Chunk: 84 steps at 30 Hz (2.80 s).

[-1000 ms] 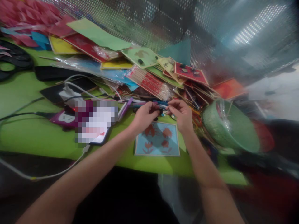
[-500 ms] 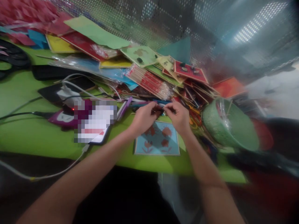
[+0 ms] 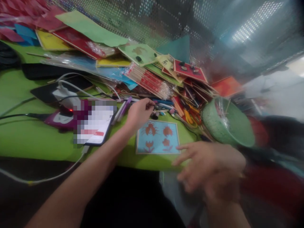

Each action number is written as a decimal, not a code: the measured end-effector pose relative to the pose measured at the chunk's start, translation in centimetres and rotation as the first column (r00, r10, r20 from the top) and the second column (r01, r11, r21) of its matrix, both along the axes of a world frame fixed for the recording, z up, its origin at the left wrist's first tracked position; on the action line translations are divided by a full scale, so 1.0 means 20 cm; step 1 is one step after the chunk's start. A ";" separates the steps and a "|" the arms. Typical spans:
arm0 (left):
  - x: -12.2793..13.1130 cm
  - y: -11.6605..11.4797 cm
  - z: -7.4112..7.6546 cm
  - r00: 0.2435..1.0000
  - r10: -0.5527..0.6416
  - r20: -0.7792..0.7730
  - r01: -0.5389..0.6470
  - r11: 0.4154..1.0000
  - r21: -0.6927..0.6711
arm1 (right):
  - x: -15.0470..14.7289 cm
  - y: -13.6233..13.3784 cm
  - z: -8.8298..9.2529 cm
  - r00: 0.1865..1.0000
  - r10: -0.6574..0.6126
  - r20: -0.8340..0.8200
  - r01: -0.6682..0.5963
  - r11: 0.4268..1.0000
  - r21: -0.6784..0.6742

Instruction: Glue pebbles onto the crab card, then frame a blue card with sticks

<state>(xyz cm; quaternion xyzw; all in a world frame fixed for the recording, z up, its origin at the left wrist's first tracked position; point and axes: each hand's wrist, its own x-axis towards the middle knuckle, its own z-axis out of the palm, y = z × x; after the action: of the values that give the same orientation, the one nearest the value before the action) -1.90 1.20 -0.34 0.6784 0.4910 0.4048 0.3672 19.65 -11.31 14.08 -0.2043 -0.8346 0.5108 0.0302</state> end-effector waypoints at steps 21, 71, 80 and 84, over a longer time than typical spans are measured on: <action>-0.02 -0.01 0.02 0.895 0.108 -0.433 -0.038 0.985 0.168 | 0.04 0.67 -0.61 0.551 -0.833 0.051 0.504 0.380 0.776; 0.11 -0.04 -0.04 0.715 -0.112 0.690 0.328 0.925 -0.190 | -0.12 0.44 -0.57 0.747 -0.522 -0.412 0.502 0.036 0.864; 0.11 -0.03 -0.07 0.755 -0.121 0.644 0.289 0.943 -0.162 | -0.10 0.45 -0.55 0.743 -0.545 -0.389 0.545 0.156 0.824; 0.10 -0.04 -0.06 0.806 -0.140 0.575 0.255 0.959 -0.125 | -0.10 0.45 -0.56 0.749 -0.561 -0.353 0.482 0.096 0.871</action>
<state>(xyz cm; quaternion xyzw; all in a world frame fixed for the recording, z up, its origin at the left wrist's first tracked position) 0.20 0.40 -1.60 0.5377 0.3254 0.4947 0.6002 17.56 -2.35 2.80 -0.4457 -0.8385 -0.1175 0.2907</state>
